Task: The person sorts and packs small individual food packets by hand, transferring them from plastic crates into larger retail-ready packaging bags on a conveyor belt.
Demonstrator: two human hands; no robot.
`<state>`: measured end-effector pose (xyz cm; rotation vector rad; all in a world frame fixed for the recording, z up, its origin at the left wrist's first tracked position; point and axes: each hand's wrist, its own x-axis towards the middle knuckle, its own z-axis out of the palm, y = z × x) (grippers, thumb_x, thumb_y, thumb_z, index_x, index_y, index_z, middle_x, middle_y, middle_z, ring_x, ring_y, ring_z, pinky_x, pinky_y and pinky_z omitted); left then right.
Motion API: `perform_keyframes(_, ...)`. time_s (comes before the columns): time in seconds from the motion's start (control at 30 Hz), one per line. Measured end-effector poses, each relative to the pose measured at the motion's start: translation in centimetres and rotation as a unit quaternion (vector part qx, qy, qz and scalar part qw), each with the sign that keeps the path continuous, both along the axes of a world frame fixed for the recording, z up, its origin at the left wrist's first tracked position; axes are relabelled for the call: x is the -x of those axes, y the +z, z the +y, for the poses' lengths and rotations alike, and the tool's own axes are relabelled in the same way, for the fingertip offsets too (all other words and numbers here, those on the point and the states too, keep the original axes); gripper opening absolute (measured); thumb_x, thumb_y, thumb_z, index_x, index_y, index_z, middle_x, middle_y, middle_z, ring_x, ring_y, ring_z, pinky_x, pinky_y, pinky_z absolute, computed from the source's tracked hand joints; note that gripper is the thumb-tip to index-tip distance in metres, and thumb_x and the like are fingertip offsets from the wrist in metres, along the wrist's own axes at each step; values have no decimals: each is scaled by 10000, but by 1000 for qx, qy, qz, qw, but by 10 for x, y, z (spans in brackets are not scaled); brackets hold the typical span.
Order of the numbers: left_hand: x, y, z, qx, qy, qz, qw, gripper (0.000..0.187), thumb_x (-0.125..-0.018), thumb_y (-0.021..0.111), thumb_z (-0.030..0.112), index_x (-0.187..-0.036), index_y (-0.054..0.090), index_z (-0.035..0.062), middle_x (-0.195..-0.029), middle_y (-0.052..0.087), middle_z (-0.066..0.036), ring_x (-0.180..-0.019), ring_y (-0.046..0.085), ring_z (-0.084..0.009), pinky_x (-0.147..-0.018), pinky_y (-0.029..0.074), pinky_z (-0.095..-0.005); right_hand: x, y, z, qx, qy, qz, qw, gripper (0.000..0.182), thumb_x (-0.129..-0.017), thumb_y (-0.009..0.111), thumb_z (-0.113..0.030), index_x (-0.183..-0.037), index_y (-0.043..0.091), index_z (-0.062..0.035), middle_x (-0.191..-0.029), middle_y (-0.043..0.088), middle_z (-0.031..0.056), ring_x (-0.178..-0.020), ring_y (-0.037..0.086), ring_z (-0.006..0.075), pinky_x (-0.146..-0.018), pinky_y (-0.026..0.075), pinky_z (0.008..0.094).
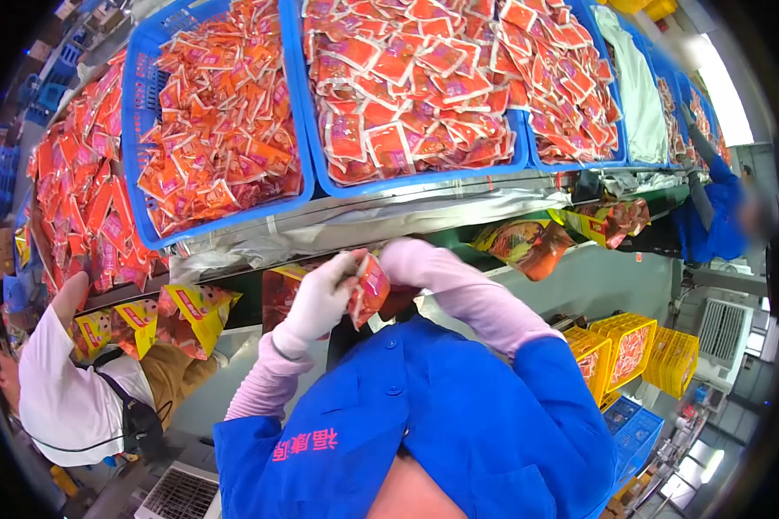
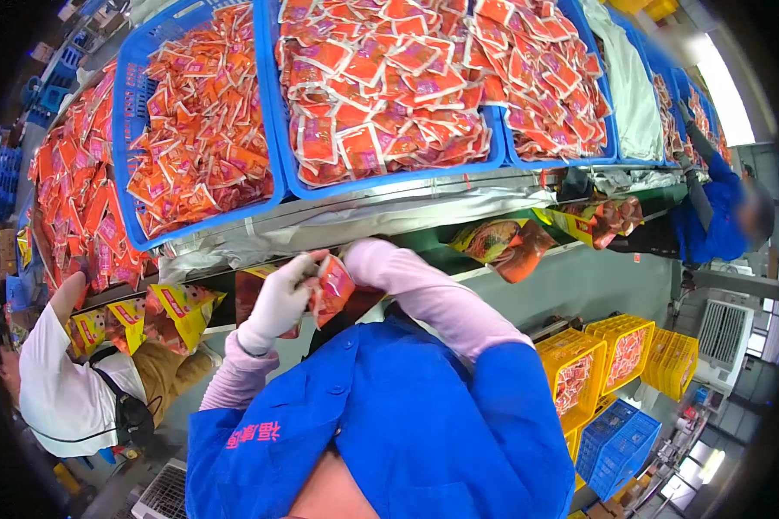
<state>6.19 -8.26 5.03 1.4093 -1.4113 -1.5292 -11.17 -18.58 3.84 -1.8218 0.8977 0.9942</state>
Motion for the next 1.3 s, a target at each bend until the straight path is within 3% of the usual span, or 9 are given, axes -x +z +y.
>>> perform_keyframes(0.07, -24, -2, -6, -21, 42, 76, 996, 425, -898, 462, -90, -1306, 567, -37, -1073, 661, -53, -1020, 590, -102, -938, 466, -254, 23, 13, -24, 196, -29, -230, 953, 224, -779, 604, -194, -905, 745, -75, -852, 703, 189, -843, 687, 356, -749, 540, 462)
perform_keyframes(0.17, -37, 2, -15, -58, 124, 188, 973, 447, -922, 496, -60, -1362, 558, -8, -1129, 650, -29, -1029, 599, -103, -942, 472, -254, 21, -3, -96, 427, -182, -237, 853, 351, -800, 708, -207, -1138, 679, -114, -1028, 700, 178, -983, 682, 342, -898, 538, 445)
perform_keyframes(0.27, -30, -3, -23, -36, 145, 200, 968, 483, -921, 468, -66, -1391, 548, 11, -1154, 657, -44, -1036, 615, -99, -914, 488, -238, 6, -99, -154, 425, -208, -129, 871, 443, -757, 763, -295, -1112, 667, -49, -1154, 663, 252, -1068, 658, 376, -933, 535, 462)
perform_keyframes(0.4, 0, 1, -30, -55, 137, 248, 957, 536, -882, 442, -101, -1397, 536, 12, -1189, 649, -82, -1044, 637, -137, -922, 514, -279, 7, -58, -146, 341, -213, -80, 912, 469, -704, 798, -232, -1090, 690, 12, -1044, 690, 265, -1022, 679, 372, -898, 543, 468)
perform_keyframes(0.57, 84, 23, -29, 31, 42, 186, 981, 538, -830, 442, -135, -1340, 556, -6, -1126, 651, -60, -1007, 633, -133, -897, 527, -299, 148, 64, -56, 106, -461, -500, 725, 425, -852, 708, -254, -1146, 621, 40, -969, 694, 101, -903, 662, 175, -826, 521, 316)
perform_keyframes(0.7, 167, 11, -24, 316, -140, 23, 938, 547, -791, 612, -48, -1297, 608, 159, -1042, 654, -86, -772, 689, -261, -670, 573, -352, 244, 102, 22, 102, -546, -494, 669, 320, -897, 676, -183, -1158, 624, -4, -994, 660, 24, -924, 616, 110, -809, 510, 270)
perform_keyframes(0.83, 215, -17, -37, 385, -301, -269, 830, 363, -844, 636, 186, -1205, 618, 147, -1016, 626, -89, -883, 665, -266, -782, 550, -394, 256, 80, 48, 101, -511, -422, 742, 292, -817, 691, -81, -1102, 659, -28, -962, 680, 60, -897, 642, 132, -800, 528, 298)
perform_keyframes(1.03, 157, -63, -31, 443, -342, -345, 753, 91, -767, 652, 157, -804, 709, 98, -749, 636, -60, -903, 641, -223, -1143, 345, -536, 193, -15, 47, 291, 21, -129, 948, 224, -766, 679, -132, -982, 721, -87, -917, 696, 172, -879, 686, 359, -796, 555, 417)
perform_keyframes(1.3, 122, -48, -11, 495, -290, -321, 753, 49, -711, 617, 125, -668, 639, 138, -663, 554, -38, -754, 624, -200, -1139, 381, -521, 123, -174, 45, 234, -88, -54, 967, 227, -888, 585, -260, -948, 755, -121, -987, 743, 131, -906, 718, 298, -806, 561, 402)
